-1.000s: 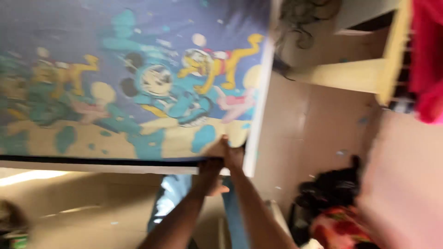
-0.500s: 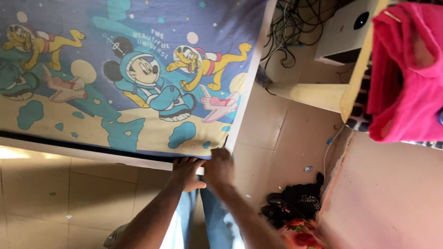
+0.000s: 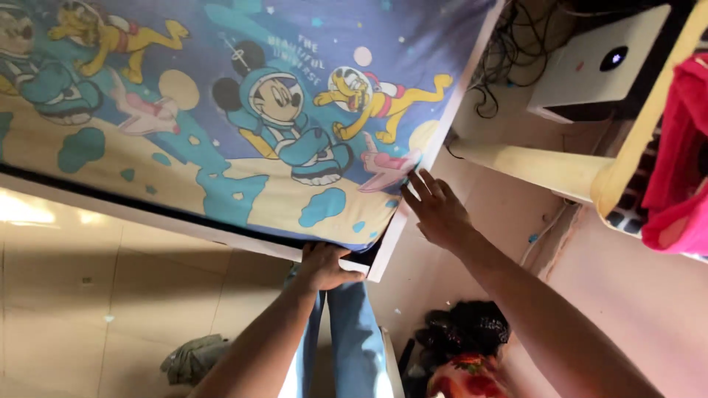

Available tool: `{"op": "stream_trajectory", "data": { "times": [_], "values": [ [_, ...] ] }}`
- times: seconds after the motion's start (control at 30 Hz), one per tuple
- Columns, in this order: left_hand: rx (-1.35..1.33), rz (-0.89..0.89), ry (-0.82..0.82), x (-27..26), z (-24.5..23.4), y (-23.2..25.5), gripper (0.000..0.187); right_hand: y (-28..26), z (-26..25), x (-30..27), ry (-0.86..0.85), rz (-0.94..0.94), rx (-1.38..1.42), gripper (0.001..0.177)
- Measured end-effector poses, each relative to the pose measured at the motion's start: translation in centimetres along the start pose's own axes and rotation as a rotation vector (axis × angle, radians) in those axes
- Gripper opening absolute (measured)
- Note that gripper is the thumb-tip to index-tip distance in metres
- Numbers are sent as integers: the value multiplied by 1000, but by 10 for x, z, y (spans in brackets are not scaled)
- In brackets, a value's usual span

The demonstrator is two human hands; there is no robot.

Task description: Tucking and fixing a patterned bedsheet around the mattress and bed frame.

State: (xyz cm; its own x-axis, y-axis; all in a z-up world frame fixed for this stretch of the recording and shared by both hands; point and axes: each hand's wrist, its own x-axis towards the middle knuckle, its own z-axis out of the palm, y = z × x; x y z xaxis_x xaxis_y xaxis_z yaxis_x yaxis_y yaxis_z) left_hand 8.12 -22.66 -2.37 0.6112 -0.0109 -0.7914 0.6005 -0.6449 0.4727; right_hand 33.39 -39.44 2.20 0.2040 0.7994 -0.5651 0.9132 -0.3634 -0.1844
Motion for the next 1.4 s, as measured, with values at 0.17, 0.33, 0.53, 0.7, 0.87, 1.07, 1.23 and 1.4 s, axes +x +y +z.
{"op": "stream_trajectory", "data": {
  "times": [0.17, 0.33, 0.53, 0.7, 0.87, 1.07, 1.23, 1.4],
  "values": [
    [33, -27, -60, 1, 14, -10, 89, 7, 19, 21, -59, -26, -145, 74],
    [13, -80, -154, 1, 7, -7, 92, 5, 21, 50, 18, -44, -174, 53],
    [-18, -74, -171, 1, 4, -7, 94, -3, -18, 68, -424, 5, -278, 94],
    [-57, -41, -100, 0, 5, -7, 91, -10, -39, 69, -577, 35, -274, 116],
    [-51, -159, -58, 0, -8, 25, 74, -1, -25, 75, -531, 17, -293, 117],
    [52, -333, -17, 1, 17, 51, 61, -2, 0, 68, -490, 32, -229, 108],
    [119, -529, 127, 25, 45, 106, 76, 8, -8, 82, -514, -43, -159, 104],
    [-142, -324, 765, 35, 36, 186, 64, 20, 20, 79, -353, -97, -178, 102]
  ]
}}
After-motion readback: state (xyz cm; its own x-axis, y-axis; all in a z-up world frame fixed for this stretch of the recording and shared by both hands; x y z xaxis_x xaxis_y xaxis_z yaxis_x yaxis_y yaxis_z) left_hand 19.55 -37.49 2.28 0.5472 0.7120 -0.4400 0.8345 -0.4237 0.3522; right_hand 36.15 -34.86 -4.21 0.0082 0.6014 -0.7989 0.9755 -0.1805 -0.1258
